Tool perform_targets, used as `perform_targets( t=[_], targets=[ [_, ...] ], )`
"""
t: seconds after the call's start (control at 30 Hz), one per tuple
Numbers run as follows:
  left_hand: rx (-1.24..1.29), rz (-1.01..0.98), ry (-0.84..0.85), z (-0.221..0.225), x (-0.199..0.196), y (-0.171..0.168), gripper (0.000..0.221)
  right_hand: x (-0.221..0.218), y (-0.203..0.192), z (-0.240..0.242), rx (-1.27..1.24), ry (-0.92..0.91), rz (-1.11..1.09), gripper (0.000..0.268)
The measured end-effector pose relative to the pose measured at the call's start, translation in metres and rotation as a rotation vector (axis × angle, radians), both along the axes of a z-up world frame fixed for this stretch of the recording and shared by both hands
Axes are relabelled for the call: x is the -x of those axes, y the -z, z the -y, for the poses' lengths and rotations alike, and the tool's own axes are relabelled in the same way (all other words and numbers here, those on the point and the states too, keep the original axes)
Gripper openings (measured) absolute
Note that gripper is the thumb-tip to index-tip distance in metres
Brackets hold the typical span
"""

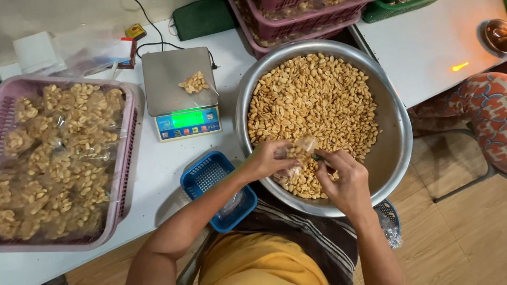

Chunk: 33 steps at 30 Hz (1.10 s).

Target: Scooping peanuts from a large bowl into small plastic bags, weighing them on a digital scale, and organizing the bags in a basket.

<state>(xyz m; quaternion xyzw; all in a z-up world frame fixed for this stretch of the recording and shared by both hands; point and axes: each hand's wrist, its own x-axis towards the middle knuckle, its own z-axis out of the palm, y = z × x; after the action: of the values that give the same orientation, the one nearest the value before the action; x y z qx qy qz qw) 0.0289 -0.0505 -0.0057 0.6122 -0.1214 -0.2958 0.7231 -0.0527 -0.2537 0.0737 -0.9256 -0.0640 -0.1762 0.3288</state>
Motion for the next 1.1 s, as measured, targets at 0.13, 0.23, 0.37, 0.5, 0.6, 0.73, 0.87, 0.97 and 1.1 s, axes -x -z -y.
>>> perform_targets(
  t=[0.13, 0.23, 0.37, 0.5, 0.6, 0.73, 0.87, 0.97, 1.1],
  targets=[
    [-0.126, 0.305, 0.161, 0.007, -0.002, 0.009, 0.051, 0.004, 0.003, 0.012, -0.007, 0.005, 0.027, 0.021],
    [-0.22, 0.365, 0.197, 0.011, -0.004, 0.012, 0.049, 0.001, -0.004, 0.012, -0.306, 0.098, -0.099, 0.023],
    [-0.118, 0.234, 0.229, 0.004, -0.007, -0.006, 0.058, -0.003, 0.006, 0.024, -0.709, 0.182, -0.269, 0.026],
    [0.02, 0.141, 0.263, 0.006, -0.004, 0.012, 0.06, 0.001, 0.005, 0.028, -0.679, 0.154, -0.258, 0.025],
    [-0.057, 0.168, 0.283, 0.006, 0.0, 0.008, 0.06, 0.006, -0.002, 0.023, -0.55, 0.157, -0.195, 0.023],
    [-0.177, 0.234, 0.244, 0.014, -0.002, 0.013, 0.053, 0.003, 0.003, 0.026, -0.576, 0.157, -0.159, 0.023],
    [-0.226, 0.362, 0.048, 0.021, 0.0, 0.026, 0.016, 0.004, 0.018, 0.037, -0.593, 0.182, -0.143, 0.025],
    [-0.087, 0.478, -0.202, -0.017, -0.014, -0.033, 0.013, 0.008, 0.04, 0.056, -0.62, 0.214, -0.181, 0.021],
    [-0.052, 0.574, -0.556, -0.1, -0.1, -0.034, 0.01, 0.009, 0.054, 0.052, -0.655, 0.214, -0.222, 0.02]
  ],
)
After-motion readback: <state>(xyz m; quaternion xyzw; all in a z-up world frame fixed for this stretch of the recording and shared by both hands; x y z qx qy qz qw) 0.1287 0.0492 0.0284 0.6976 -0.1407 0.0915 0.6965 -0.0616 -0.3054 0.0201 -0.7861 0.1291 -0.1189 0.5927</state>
